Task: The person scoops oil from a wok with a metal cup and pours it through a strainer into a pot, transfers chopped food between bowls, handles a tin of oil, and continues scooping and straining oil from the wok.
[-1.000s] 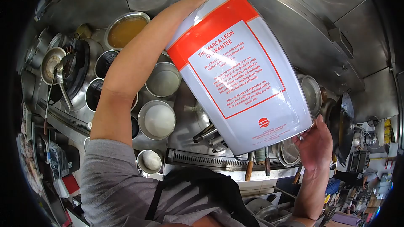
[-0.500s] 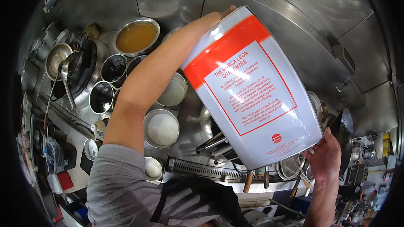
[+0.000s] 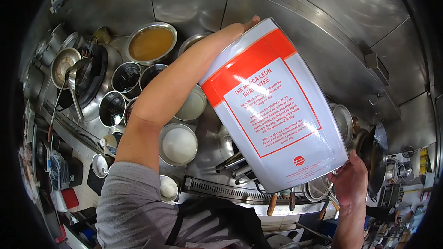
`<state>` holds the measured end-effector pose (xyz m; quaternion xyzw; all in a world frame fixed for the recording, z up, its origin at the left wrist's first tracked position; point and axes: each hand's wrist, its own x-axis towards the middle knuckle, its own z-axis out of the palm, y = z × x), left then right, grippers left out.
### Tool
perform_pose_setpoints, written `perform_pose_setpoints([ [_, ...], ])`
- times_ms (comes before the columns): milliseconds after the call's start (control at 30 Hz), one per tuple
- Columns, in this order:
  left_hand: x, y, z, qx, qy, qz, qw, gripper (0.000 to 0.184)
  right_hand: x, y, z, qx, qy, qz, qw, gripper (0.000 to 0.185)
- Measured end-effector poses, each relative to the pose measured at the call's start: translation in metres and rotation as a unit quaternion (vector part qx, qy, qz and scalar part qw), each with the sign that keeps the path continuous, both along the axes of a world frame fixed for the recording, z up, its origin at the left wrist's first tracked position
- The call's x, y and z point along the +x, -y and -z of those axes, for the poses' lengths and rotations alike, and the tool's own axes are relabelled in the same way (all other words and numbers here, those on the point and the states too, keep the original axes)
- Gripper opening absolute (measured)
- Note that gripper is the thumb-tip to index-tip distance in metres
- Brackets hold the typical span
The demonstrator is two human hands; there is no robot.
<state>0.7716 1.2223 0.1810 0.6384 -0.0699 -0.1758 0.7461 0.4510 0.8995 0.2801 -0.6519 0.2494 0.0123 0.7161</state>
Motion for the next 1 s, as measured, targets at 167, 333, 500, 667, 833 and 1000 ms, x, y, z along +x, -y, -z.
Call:
perform_pose_setpoints([
  [167,-0.006,0.0,-0.001,-0.023,-0.024,0.002,0.999,0.062,-0.003,0.006,0.003,0.006,0.007,-0.009,1.0,0.025],
  [333,-0.013,-0.005,-0.005,-0.06,-0.05,-0.012,0.997,0.046,-0.002,0.001,0.002,0.012,0.01,-0.028,0.999,0.025],
  [500,-0.005,-0.002,0.0,-0.017,-0.024,-0.002,1.0,0.058,-0.003,-0.003,-0.001,0.004,0.0,-0.021,1.0,0.026],
  [667,-0.005,-0.005,0.005,-0.064,-0.048,0.005,0.997,0.059,-0.004,0.0,0.002,0.009,0.006,-0.027,1.0,0.026],
  [833,-0.01,-0.005,0.0,0.003,-0.008,-0.004,1.0,0.068,-0.002,-0.012,0.003,0.011,0.013,0.015,1.0,0.026],
  [1000,-0.014,-0.007,-0.007,0.079,0.061,-0.019,0.995,0.071,0.0,-0.025,-0.001,-0.006,-0.012,0.06,0.998,0.036],
])
